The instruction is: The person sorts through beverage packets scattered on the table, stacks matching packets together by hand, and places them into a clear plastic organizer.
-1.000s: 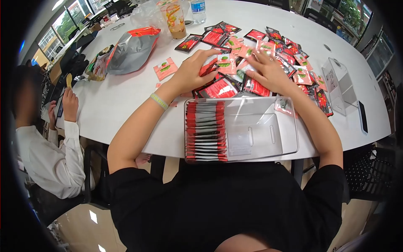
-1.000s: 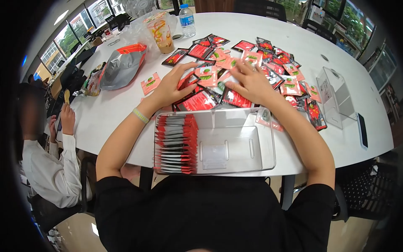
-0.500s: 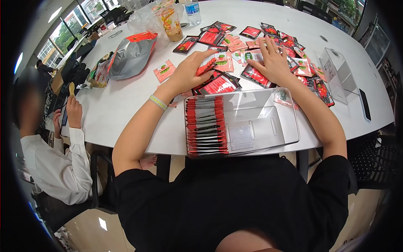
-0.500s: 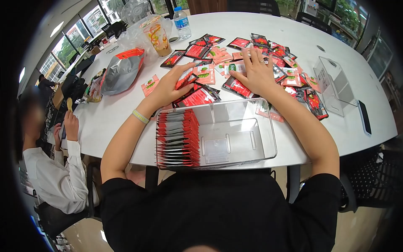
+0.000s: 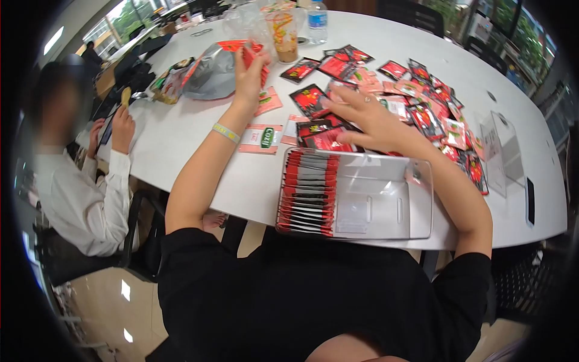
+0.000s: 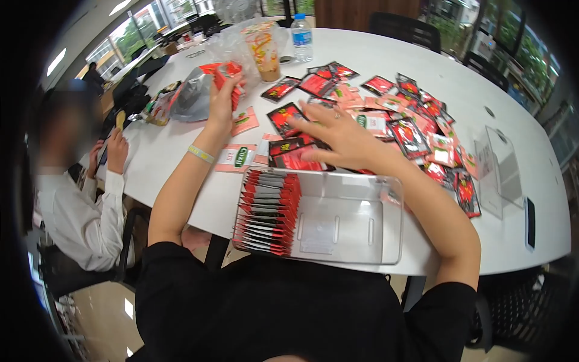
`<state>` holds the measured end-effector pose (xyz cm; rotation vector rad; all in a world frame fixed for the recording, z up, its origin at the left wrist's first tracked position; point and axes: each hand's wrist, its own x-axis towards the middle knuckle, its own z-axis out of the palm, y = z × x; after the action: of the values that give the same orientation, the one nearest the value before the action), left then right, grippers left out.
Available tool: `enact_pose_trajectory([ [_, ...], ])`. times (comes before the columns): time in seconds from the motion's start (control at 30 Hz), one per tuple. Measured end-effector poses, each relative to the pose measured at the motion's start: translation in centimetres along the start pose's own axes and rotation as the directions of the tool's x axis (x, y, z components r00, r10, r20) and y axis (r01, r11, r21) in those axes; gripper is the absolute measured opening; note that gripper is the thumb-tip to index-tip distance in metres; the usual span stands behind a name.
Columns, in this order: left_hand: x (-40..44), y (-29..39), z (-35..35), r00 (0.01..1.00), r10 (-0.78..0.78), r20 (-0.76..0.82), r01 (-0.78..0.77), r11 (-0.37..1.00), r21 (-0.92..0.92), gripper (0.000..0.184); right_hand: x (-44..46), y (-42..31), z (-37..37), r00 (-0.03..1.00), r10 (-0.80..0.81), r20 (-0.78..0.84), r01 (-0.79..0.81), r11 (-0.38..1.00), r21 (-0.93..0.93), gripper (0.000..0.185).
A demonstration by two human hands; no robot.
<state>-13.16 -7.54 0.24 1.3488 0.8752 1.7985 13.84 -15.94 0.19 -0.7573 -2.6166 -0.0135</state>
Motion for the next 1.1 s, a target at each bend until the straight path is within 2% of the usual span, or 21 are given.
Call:
enact_pose_trajectory([
  [0.07,0.3,0.7,-0.5,0.999,0.013,-0.032,-0.012,0.999,0.045,0.052,1.4,-0.6,0.6,0.986,-0.119,0.114,0.138,0.976,-0.169,0.059],
  [0.13,0.2,3.0,-1.3,0.992,0.042,0.116,-0.051,0.996,0.078,0.052,1.8,0.1,1.8,0.98,-0.051,0.194,0.061,0.997,-0.047,0.063],
  [0.2,-0.2,3.9,-2.4,0.99,0.074,0.124,-0.089,0.989,0.116,0.054,1.9,0.9,2.1,0.985,-0.045,0.167,0.054,0.997,-0.048,0.067],
  [0.27,-1.1,4.0,-3.0,0.973,0.188,0.136,-0.216,0.946,0.24,0.057,1.6,1.5,1.7,0.988,0.011,0.157,-0.006,0.999,-0.036,0.078],
  [0.3,-1.4,3.7,-3.1,0.975,0.176,0.138,-0.206,0.946,0.249,0.057,1.4,2.0,1.7,0.987,0.044,0.154,-0.035,0.998,-0.056,0.08],
  [0.37,-1.8,2.3,-3.0,0.95,0.251,0.185,-0.301,0.891,0.34,0.06,1.0,3.0,1.8,0.986,0.098,0.133,-0.087,0.992,-0.088,0.08],
  [0.4,-1.9,1.6,-2.9,0.952,0.244,0.183,-0.295,0.891,0.346,0.06,0.7,3.8,2.5,0.99,0.103,0.098,-0.094,0.991,-0.096,0.071],
  [0.5,-1.7,0.0,-3.0,0.963,0.155,0.221,-0.232,0.892,0.388,0.06,0.6,4.2,2.1,0.99,0.141,0.004,-0.141,0.99,0.032,0.045],
  [0.53,-2.0,-0.4,-2.6,0.947,0.202,0.249,-0.294,0.86,0.418,0.061,0.6,4.2,1.9,0.988,0.15,-0.027,-0.147,0.986,0.076,0.039],
  [0.57,-1.8,-1.2,-3.1,0.935,0.205,0.289,-0.335,0.778,0.532,0.061,0.7,4.4,2.1,0.99,0.131,-0.058,-0.127,0.99,0.063,0.039],
  [0.6,-2.0,-1.4,-2.9,0.946,0.155,0.285,-0.288,0.805,0.519,0.062,0.7,4.5,2.4,0.99,0.107,-0.091,-0.103,0.993,0.05,0.04],
  [0.63,-2.1,-1.6,-2.6,0.873,0.331,0.357,-0.476,0.736,0.481,0.066,0.7,4.1,2.5,0.986,0.108,-0.126,-0.104,0.994,0.037,0.039],
  [0.7,-2.9,-1.0,-2.1,0.883,0.289,0.369,-0.454,0.724,0.52,0.084,0.8,3.8,2.5,0.981,0.113,-0.158,-0.114,0.993,0.004,0.037],
  [0.8,-3.3,-0.9,-2.1,0.854,0.333,0.399,-0.517,0.63,0.58,0.088,0.6,4.0,2.5,0.986,0.062,-0.157,-0.075,0.995,-0.072,0.033],
  [0.87,-3.8,0.1,-1.7,0.905,0.081,0.418,-0.352,0.695,0.627,0.086,0.5,3.8,2.0,0.988,0.035,-0.15,-0.055,0.99,-0.133,0.032],
  [0.93,-4.2,0.1,-1.7,0.911,0.059,0.408,-0.337,0.675,0.656,0.085,0.4,3.0,1.4,0.99,0.105,-0.095,-0.114,0.989,-0.097,0.044],
  [0.97,-4.4,0.0,-1.6,0.904,0.041,0.426,-0.352,0.638,0.685,0.081,0.5,2.9,1.3,0.986,0.161,-0.043,-0.165,0.982,-0.093,0.061],
  [1.03,-4.5,-0.3,-1.2,0.894,0.021,0.447,-0.367,0.605,0.706,0.078,0.6,2.5,1.2,0.982,0.184,-0.036,-0.187,0.979,-0.088,0.063],
  [1.1,-4.4,-0.6,-0.8,0.878,-0.032,0.478,-0.4,0.5,0.768,0.069,0.7,2.4,1.3,0.97,0.242,-0.009,-0.243,0.97,-0.028,0.065],
])
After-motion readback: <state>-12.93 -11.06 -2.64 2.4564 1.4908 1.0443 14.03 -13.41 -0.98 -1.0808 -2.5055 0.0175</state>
